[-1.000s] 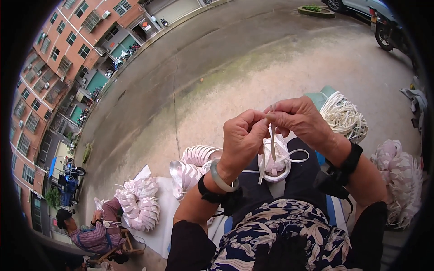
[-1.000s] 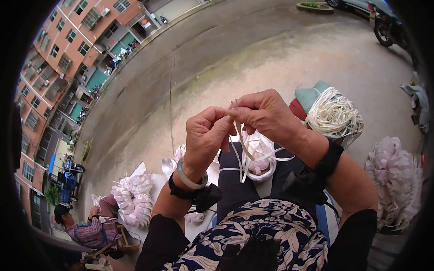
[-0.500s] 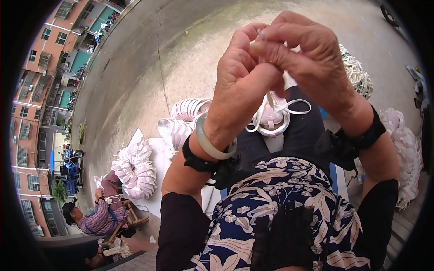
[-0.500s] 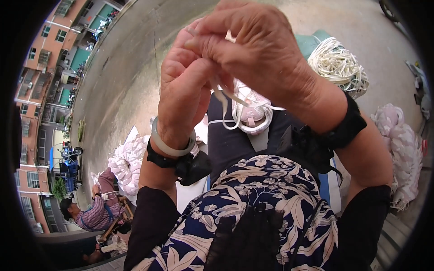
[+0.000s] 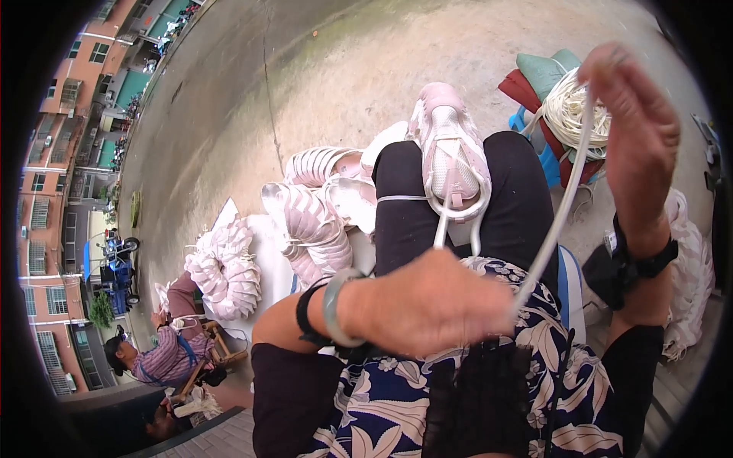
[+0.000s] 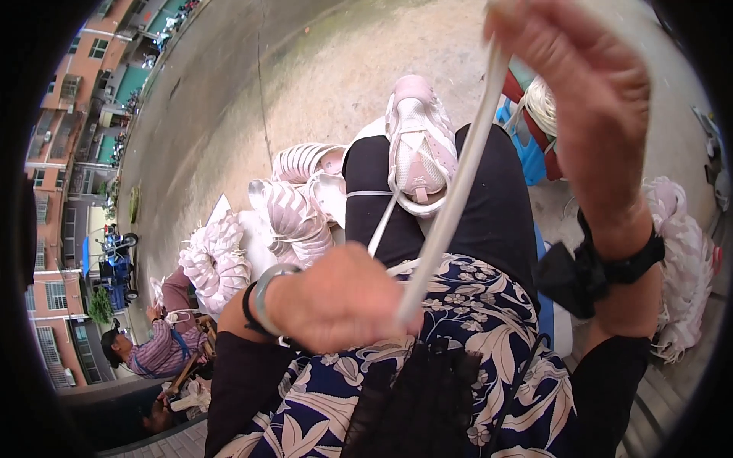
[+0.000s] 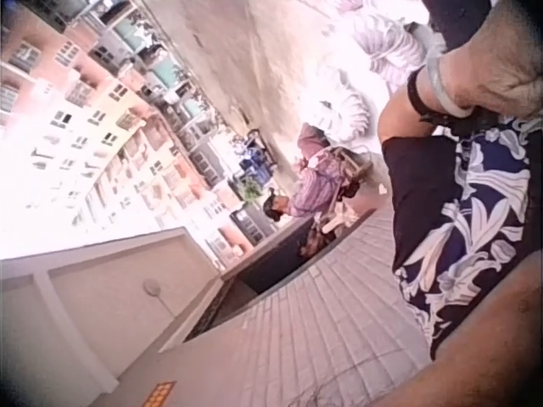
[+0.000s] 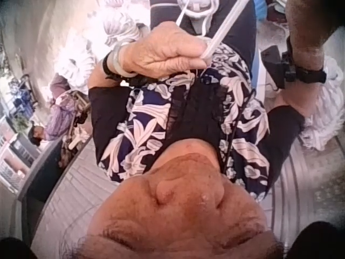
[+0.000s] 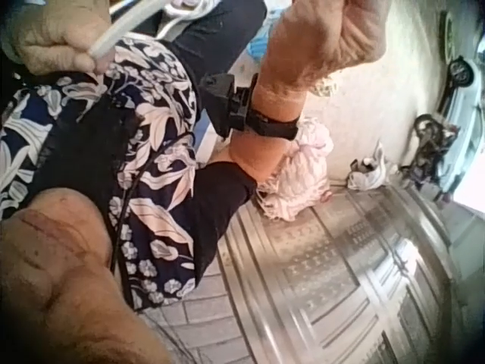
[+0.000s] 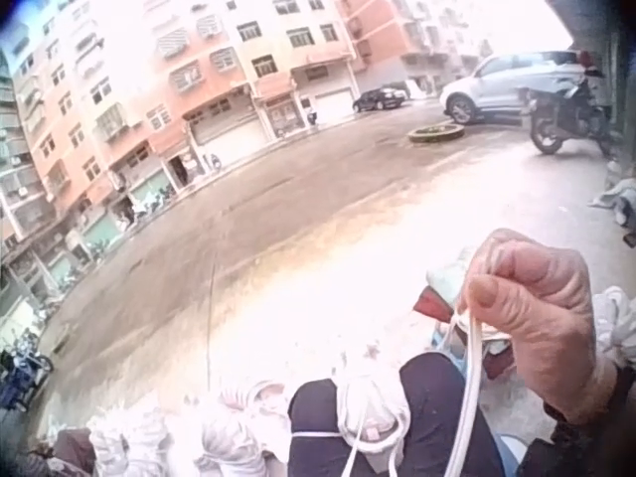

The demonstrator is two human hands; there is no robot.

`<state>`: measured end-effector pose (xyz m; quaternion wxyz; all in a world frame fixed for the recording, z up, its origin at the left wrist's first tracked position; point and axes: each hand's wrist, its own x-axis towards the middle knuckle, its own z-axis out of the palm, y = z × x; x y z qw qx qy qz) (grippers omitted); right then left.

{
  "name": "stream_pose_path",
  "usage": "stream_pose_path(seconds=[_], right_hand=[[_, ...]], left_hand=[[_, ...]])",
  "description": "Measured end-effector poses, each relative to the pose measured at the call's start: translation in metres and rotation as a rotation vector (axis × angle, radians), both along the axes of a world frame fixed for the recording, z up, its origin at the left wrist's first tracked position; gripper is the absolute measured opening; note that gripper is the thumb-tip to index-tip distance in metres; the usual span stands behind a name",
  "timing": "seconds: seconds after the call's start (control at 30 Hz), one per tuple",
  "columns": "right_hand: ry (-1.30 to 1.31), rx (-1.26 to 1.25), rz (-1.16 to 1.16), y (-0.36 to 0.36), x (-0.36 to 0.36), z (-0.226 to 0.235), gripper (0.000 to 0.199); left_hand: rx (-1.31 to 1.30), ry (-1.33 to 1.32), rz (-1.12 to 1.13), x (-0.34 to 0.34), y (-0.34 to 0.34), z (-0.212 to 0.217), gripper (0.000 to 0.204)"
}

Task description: The recorder is lacing several pairs of white and pink athletic shoes while seated.

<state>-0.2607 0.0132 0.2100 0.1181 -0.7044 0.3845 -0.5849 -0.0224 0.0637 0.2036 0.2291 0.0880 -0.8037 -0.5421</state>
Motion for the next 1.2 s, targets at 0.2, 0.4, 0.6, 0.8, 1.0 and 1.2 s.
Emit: stream_pose_path(seconds=[0.2, 0.4, 0.6, 0.8, 1.0, 1.2], right_hand=[[-0.208, 0.82, 0.7, -0.005, 0.01, -0.05, 0.018], [0.318, 0.745, 0.268, -0.05, 0.024, -0.14, 0.017], [0.903, 0.16, 0.027, -0.09, 0.075, -0.155, 0.008], [1.058, -0.359, 0.23, -0.106, 0.095, -0.18, 0.005], [1.547, -0.082, 0.234, -0.087, 0.114, -0.162, 0.008], [0.915, 0.262, -0.073, -0.09, 0.097, -0.174, 0.007]], left_hand=[[-0.038, -0.089, -0.317, 0.002, 0.026, 0.012, 0.009], [-0.034, -0.121, -0.335, -0.009, 0.03, -0.002, 0.013], [0.017, 0.045, -0.231, -0.014, 0.025, -0.014, 0.012], [-0.016, 0.123, -0.102, -0.007, 0.023, -0.009, 0.011], [0.053, 0.14, -0.068, -0.006, 0.022, -0.011, 0.02], [-0.021, 0.205, -0.02, -0.003, 0.024, -0.011, 0.021]])
